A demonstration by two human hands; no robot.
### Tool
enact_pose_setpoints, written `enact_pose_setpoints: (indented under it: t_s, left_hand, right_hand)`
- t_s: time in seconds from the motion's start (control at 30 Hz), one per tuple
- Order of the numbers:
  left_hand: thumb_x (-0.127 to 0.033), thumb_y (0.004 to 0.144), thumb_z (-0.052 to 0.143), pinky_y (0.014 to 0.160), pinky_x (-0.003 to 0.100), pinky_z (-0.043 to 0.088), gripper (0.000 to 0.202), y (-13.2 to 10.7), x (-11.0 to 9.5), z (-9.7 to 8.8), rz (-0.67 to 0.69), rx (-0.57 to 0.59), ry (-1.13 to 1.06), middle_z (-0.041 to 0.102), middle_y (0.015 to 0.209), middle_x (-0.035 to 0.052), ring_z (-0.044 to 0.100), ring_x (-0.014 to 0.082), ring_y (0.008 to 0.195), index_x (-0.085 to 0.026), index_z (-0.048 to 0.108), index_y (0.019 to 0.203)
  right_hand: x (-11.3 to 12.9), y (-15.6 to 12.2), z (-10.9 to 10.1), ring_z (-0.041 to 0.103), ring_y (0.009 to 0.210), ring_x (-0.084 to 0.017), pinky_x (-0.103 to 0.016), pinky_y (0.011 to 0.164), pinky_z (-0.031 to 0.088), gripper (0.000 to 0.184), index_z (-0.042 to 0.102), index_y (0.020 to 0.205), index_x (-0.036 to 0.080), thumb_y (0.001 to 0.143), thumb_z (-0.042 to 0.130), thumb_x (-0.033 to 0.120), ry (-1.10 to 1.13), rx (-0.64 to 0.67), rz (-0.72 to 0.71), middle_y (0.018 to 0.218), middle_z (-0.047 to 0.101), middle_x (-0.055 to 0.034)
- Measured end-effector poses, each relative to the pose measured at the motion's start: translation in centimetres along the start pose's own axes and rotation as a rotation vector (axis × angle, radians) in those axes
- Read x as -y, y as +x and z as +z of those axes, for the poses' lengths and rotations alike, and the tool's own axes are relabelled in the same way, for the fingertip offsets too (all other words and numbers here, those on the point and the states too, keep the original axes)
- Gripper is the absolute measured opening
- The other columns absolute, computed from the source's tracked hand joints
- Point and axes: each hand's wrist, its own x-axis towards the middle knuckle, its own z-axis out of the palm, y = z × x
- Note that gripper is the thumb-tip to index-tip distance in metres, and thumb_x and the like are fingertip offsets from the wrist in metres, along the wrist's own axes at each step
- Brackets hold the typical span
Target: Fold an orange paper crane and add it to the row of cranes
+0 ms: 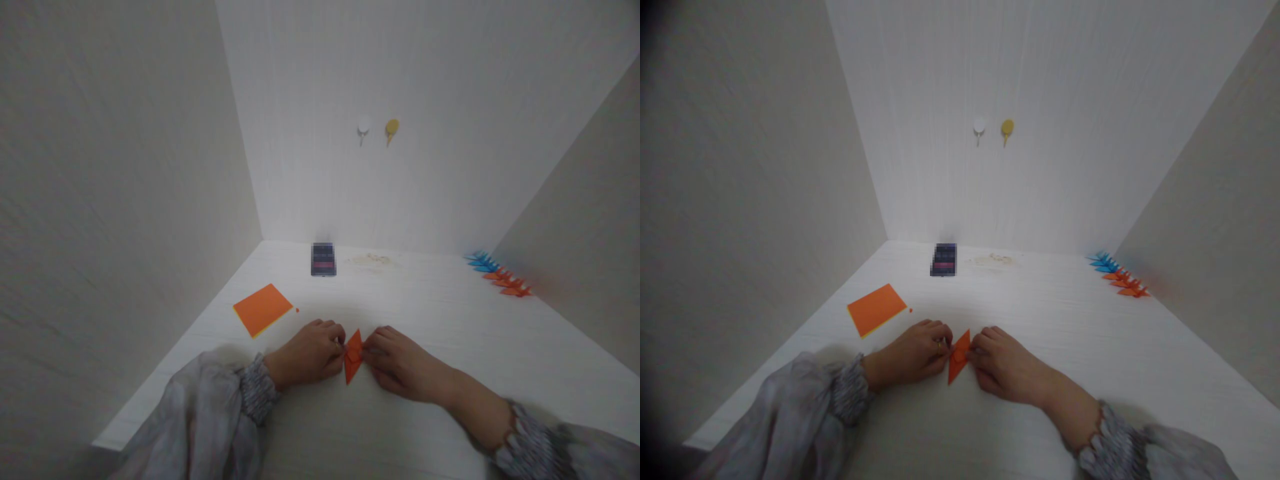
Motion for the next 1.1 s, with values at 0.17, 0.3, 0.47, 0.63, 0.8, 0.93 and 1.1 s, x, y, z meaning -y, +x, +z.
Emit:
enact_pose_setpoints:
  t_s: [0.17,0.3,0.47,0.63,0.8,0.93,1.1]
  left_hand:
    - [-0.02,0.078,0.046,0.074,0.028,0.038,0.015,0.2,-0.1,-0.1,0.002,0.007,0.033,0.056,0.085,0.0035,0.049,0.0145,0.08,-0.016,0.061,0.074]
    - [-0.023,0.077,0.047,0.073,0.028,0.038,0.015,0.2,-0.1,-0.1,0.015,0.023,0.073,0.056,0.085,0.0027,0.049,0.0148,0.08,-0.016,0.061,0.074]
    - [-0.023,0.078,0.047,0.073,0.028,0.038,0.016,0.1,-0.1,-0.4,0.014,0.023,0.091,0.056,0.087,0.003,0.048,0.015,0.08,-0.016,0.061,0.073]
    - [-0.022,0.078,0.047,0.073,0.028,0.038,0.016,0.1,-0.1,-0.3,-0.001,0.015,0.065,0.056,0.087,0.0037,0.048,0.0147,0.079,-0.016,0.061,0.073]
    - [-0.021,0.077,0.047,0.075,0.029,0.037,0.016,0.1,0.1,0.1,-0.008,-0.02,-0.031,0.055,0.085,0.0038,0.048,0.0148,0.079,-0.016,0.062,0.074]
    - [-0.023,0.075,0.052,0.075,0.028,0.038,0.013,0.2,0.2,0.1,-0.015,-0.042,-0.172,0.054,0.086,0.0039,0.048,0.0152,0.081,-0.017,0.062,0.081]
    - [-0.026,0.076,0.052,0.076,0.028,0.038,0.014,0.3,0.4,0.4,-0.039,-0.06,-0.289,0.054,0.086,0.0043,0.048,0.015,0.081,-0.017,0.061,0.082]
  right_hand:
    - [0.4,0.9,0.3,0.045,0.082,-0.019,-0.034,0.074,0.035,0.028,0.055,0.106,0.017,0.08,0.046,0.023,-0.021,0.028,0.058,0.087,0.051,-0.0082]
    - [0.3,1.2,0.6,0.045,0.084,-0.019,-0.033,0.075,0.035,0.023,0.059,0.099,0.018,0.08,0.047,0.024,0.006,0.007,0.082,0.089,0.051,-0.0078]
    - [-0.2,0.5,0.1,0.047,0.085,-0.019,-0.033,0.077,0.036,0.02,0.062,0.093,0.018,0.079,0.047,0.021,0.078,0.001,0.038,0.092,0.054,-0.0078]
    - [-0.4,0.0,-0.2,0.049,0.088,-0.018,-0.034,0.081,0.036,0.022,0.062,0.096,0.018,0.081,0.046,0.018,0.126,-0.032,0.01,0.095,0.056,-0.0081]
    - [-0.6,0.6,0.9,0.05,0.082,-0.017,-0.032,0.075,0.038,0.02,0.064,0.088,0.019,0.083,0.048,0.028,0.118,-0.075,0.046,0.087,0.057,-0.007]
    - [-0.8,1.3,1.7,0.051,0.078,-0.016,-0.031,0.073,0.039,0.021,0.064,0.087,0.02,0.083,0.049,0.034,0.14,-0.129,0.101,0.083,0.057,-0.0053]
    - [-0.7,1.6,1.9,0.05,0.079,-0.016,-0.03,0.073,0.039,0.019,0.063,0.085,0.019,0.084,0.048,0.03,0.172,-0.139,0.143,0.081,0.057,-0.0054]
